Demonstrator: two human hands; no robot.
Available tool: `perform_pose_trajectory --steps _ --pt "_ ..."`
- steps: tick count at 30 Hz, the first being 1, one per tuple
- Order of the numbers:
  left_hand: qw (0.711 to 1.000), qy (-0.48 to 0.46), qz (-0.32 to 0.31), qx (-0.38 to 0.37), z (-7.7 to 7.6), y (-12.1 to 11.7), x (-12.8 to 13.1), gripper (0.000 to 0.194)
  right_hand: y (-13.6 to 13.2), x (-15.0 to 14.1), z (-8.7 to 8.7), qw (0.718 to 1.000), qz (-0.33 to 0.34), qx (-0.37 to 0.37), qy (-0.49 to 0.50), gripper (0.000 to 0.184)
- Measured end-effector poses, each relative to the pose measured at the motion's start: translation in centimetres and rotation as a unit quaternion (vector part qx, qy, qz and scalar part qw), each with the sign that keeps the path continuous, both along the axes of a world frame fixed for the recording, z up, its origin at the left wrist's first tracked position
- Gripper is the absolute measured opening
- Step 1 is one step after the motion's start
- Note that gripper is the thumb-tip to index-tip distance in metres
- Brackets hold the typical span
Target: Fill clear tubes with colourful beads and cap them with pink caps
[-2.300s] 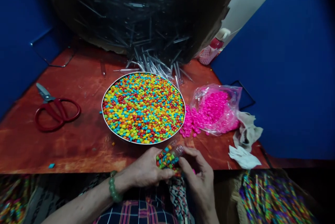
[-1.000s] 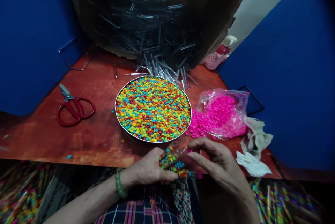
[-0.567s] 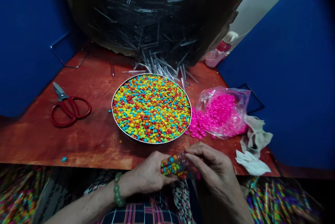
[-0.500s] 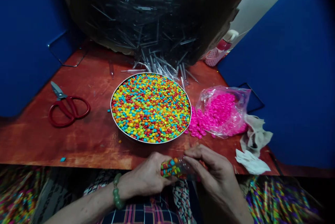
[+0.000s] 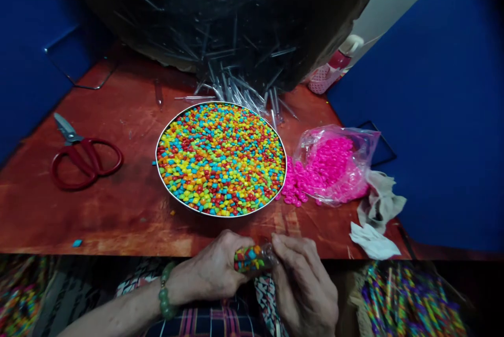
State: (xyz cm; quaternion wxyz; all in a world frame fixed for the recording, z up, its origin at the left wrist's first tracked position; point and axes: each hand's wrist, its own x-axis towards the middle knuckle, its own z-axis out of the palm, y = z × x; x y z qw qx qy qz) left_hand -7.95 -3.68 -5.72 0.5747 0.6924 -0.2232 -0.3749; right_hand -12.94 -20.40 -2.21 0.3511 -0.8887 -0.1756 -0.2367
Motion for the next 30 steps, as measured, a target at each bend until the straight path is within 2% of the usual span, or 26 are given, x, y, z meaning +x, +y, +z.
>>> perform_pose_trajectory --steps 6,9,12,15,18,20,22,26,30 --pt "1.0 -0.022 -0.002 0.009 -0.1 0.1 -0.2 0.023 0.6 0.0 -0.8 0.999 -0.03 0.005 -0.026 0.032" --pt "1.0 -0.016 0.002 0.008 -0.2 0.0 0.0 0.026 0.3 0.1 -1.0 0.998 -0.031 0.05 -0.002 0.032" --pt "1.0 0.003 -0.001 -0.006 0.0 -0.3 0.3 0.021 -0.3 0.6 -0.8 0.993 -0.011 0.11 0.045 0.027" --pt "0.999 0.03 -0.006 -0.027 0.8 -0.6 0.6 0.016 -1.0 0.8 -0.3 0.98 0.006 0.174 0.094 0.022" --pt "0.991 0.109 -0.029 -0.072 1.5 -0.5 0.8 0.018 -1.3 0.6 0.0 0.962 -0.027 0.231 0.144 0.02" --pt "0.98 0.174 -0.046 -0.091 1.7 -0.3 0.7 0.021 -1.5 0.3 0.1 0.939 -0.045 0.286 0.186 0.02" --pt "0.969 0.222 -0.057 -0.095 1.8 0.0 0.5 0.025 -1.6 0.1 0.1 0.915 -0.029 0.339 0.218 0.019" --pt "0.969 0.22 -0.061 -0.093 1.9 0.4 0.4 0.024 -1.7 0.1 -0.4 0.903 0.007 0.36 0.233 0.012" --pt "0.97 0.224 -0.057 -0.08 2.2 0.4 0.5 0.022 -1.8 -0.6 -1.2 0.899 -0.034 0.364 0.239 0.017"
